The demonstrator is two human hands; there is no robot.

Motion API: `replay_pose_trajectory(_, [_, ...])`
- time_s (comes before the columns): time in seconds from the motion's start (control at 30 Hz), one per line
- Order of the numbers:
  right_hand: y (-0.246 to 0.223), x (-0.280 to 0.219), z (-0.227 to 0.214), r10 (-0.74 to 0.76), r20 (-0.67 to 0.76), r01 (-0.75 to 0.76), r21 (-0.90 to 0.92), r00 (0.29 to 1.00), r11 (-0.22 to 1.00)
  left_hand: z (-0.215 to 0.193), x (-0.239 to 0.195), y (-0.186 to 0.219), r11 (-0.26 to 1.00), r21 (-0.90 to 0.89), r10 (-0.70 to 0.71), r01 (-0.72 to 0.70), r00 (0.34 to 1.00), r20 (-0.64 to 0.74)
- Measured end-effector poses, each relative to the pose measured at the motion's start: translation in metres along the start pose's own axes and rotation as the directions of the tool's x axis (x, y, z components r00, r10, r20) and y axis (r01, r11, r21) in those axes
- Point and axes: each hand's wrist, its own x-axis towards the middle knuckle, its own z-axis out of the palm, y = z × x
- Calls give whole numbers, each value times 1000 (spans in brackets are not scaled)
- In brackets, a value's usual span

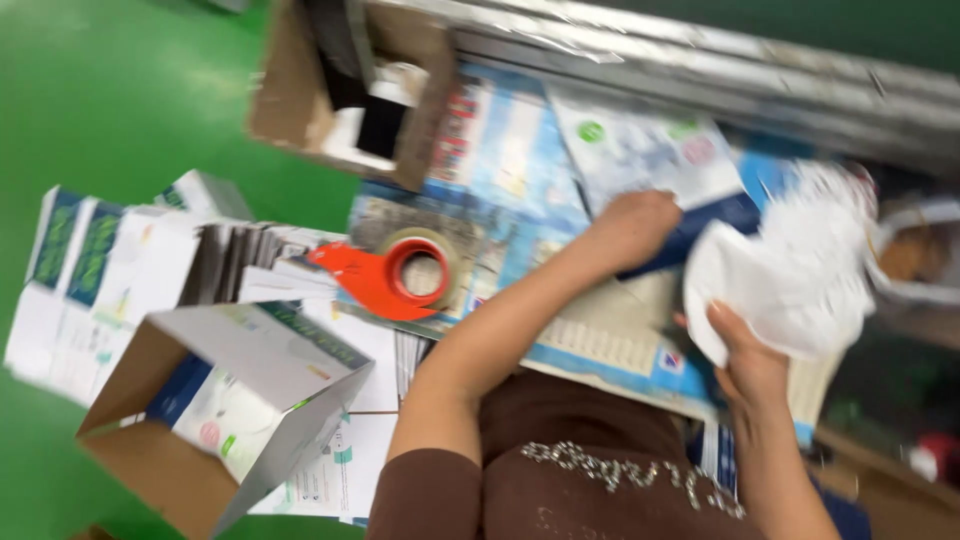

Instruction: Packaging face masks into plastic bags and placing them into cardboard boxes.

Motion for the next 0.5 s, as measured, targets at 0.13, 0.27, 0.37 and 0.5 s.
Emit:
replay_pose_trajectory(0.13, [-16,-9,20,-74,-5,73,-60,997,995,8,4,1,999,12,45,-45,998,-44])
replay_pose_trajectory(0.27, [-22,-13,27,-155,10,155,-51,988,987,0,-9,21,996,76,57,-37,959,-276])
replay_pose_trajectory(0.37, [-35,-6,34,-131,-31,130,-17,991,991,-3,-18,33,992,112,100,-62,921,-375])
replay_pose_trajectory(0.5, [-27,21,29,-100,-32,103,80,994,991,-44,-32,75,993,59,121,-106,901,-416])
